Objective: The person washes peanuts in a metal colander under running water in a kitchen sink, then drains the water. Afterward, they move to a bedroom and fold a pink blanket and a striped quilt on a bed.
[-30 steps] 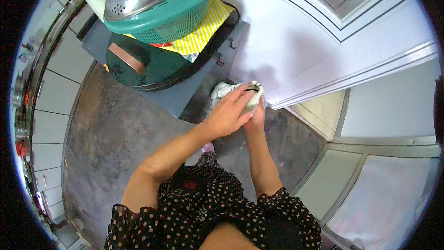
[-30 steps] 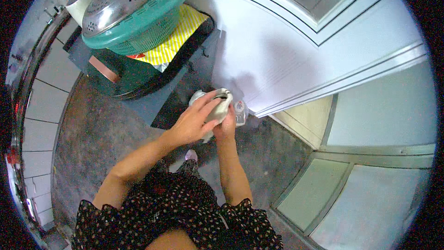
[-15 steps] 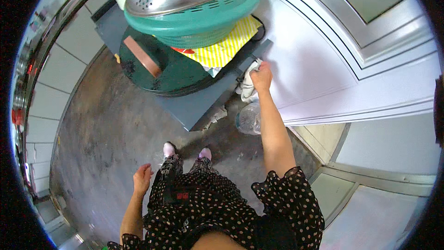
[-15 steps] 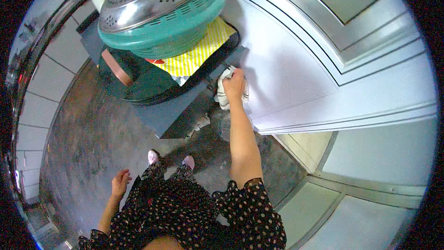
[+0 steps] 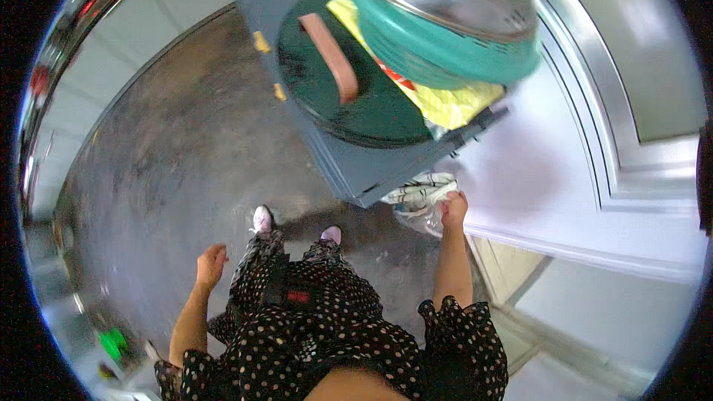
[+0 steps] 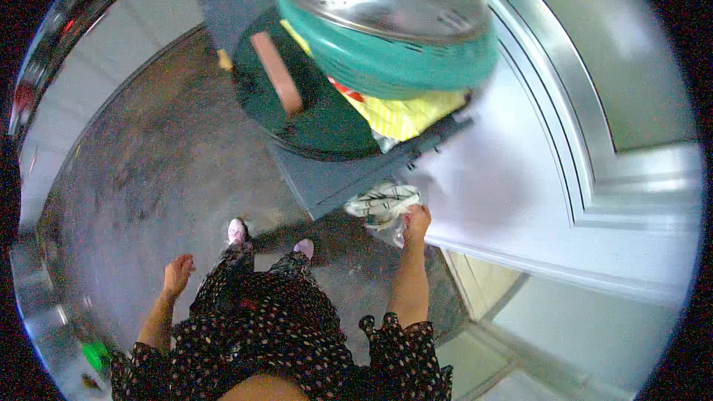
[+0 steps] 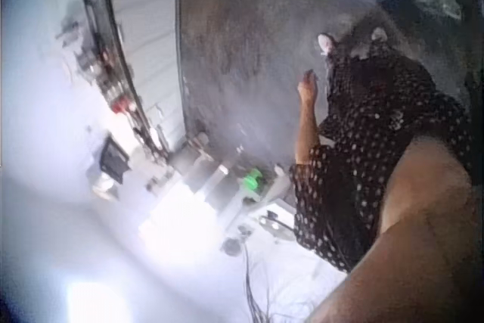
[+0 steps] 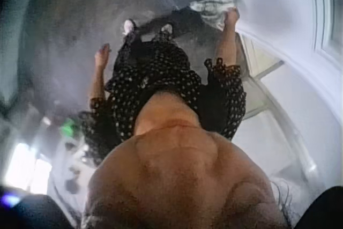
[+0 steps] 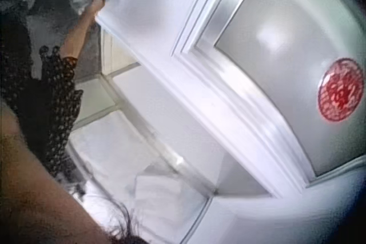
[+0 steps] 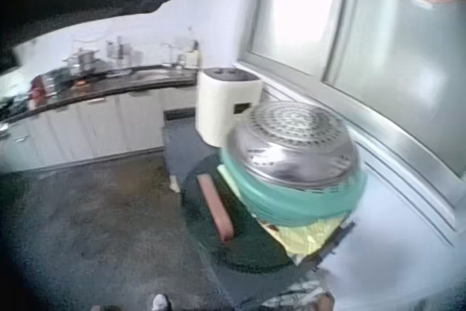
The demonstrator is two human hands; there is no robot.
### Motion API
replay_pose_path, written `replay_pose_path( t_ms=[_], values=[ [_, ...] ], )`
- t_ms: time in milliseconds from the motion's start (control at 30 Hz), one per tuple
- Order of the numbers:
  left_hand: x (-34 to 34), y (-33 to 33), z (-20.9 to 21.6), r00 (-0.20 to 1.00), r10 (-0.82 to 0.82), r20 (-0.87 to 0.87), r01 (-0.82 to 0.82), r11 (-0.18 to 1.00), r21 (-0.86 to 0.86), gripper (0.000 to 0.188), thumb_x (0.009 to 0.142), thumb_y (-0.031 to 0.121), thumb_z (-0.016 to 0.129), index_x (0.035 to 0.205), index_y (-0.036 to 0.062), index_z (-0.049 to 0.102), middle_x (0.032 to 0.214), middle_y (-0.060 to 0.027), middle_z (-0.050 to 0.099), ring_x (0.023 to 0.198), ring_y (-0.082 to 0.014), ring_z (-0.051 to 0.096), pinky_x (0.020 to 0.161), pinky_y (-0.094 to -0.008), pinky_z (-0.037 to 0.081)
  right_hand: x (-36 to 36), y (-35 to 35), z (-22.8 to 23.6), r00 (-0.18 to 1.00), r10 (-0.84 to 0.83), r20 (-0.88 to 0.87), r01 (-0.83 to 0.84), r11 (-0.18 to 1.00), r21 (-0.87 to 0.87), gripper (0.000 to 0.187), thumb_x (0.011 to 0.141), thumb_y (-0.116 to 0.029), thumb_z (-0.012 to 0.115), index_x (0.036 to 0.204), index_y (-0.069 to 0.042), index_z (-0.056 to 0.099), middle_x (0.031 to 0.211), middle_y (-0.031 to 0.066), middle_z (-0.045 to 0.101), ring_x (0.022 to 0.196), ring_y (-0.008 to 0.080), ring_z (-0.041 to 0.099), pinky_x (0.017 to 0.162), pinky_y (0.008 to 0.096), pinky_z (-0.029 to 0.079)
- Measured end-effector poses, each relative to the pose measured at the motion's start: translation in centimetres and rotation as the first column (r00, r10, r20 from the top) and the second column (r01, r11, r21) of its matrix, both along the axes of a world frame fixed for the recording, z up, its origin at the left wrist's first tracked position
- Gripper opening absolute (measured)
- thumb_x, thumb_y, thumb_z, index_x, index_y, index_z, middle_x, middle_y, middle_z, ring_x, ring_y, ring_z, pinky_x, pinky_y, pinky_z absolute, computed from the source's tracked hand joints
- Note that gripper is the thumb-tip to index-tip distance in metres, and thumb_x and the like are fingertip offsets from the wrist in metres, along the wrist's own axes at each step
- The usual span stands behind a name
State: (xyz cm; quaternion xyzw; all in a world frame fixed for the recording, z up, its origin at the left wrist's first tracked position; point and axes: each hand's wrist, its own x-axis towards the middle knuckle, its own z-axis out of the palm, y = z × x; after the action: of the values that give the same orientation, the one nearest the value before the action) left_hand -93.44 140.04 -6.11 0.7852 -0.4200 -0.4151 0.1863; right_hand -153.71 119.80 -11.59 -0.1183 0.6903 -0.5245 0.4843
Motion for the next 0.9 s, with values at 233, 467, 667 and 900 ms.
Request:
replay_pose_path(
  t_ms=[233, 467, 667, 900],
  values=[
    [2.7, -1.2, 0.7, 0.997, -0.064, -0.042, 0.068, 0.991, 0.113, 0.027, 0.087, 0.021, 0.051, 0.100, -0.0014, 0.058, 0.084, -0.0102, 0.064, 0.070, -0.0169, 0.063, 0.065, -0.0283, 0.049, 0.4, 2.6, 9.6, 0.901, 0.121, 0.418, 0.177, 0.775, -0.607, 0.026, 0.088, -0.016, 0.043, 0.112, -0.008, 0.049, 0.106, 0.0079, 0.057, 0.099, 0.0240, 0.055, 0.086, 0.0409, 0.047],
    [-10.4, -10.1, 6.2, 0.812, -0.498, -0.303, 0.438, 0.864, -0.246, 0.026, 0.084, 0.017, 0.056, 0.106, 0.0029, 0.058, 0.094, -0.0114, 0.062, 0.085, -0.0168, 0.060, 0.070, -0.0271, 0.048, 0.6, 3.4, 17.7, 0.932, -0.039, 0.360, 0.289, 0.676, -0.678, 0.026, 0.089, -0.012, 0.043, 0.115, -0.009, 0.043, 0.108, 0.0103, 0.055, 0.097, 0.0271, 0.056, 0.082, 0.0435, 0.050],
    [-17.8, -10.9, 10.5, 0.731, -0.614, -0.299, 0.534, 0.787, -0.310, 0.027, 0.083, 0.014, 0.058, 0.107, 0.0028, 0.057, 0.091, -0.0102, 0.062, 0.080, -0.0152, 0.060, 0.069, -0.0264, 0.048, -2.4, -4.1, 28.0, 0.955, 0.131, 0.267, 0.165, 0.512, -0.843, 0.023, 0.087, -0.011, 0.045, 0.109, -0.007, 0.047, 0.104, 0.0093, 0.056, 0.095, 0.0259, 0.056, 0.084, 0.0434, 0.047],
    [-14.5, -6.3, 8.6, 0.891, -0.437, -0.122, 0.396, 0.881, -0.258, 0.026, 0.083, 0.018, 0.055, 0.104, 0.0034, 0.059, 0.095, -0.0147, 0.062, 0.084, -0.0246, 0.062, 0.075, -0.0316, 0.048, -2.5, -20.3, 24.9, 0.692, 0.266, -0.671, -0.615, 0.705, -0.354, 0.037, 0.083, -0.015, 0.050, 0.117, 0.001, 0.049, 0.116, 0.0128, 0.052, 0.099, 0.0266, 0.053, 0.087, 0.0359, 0.042]
  ],
)
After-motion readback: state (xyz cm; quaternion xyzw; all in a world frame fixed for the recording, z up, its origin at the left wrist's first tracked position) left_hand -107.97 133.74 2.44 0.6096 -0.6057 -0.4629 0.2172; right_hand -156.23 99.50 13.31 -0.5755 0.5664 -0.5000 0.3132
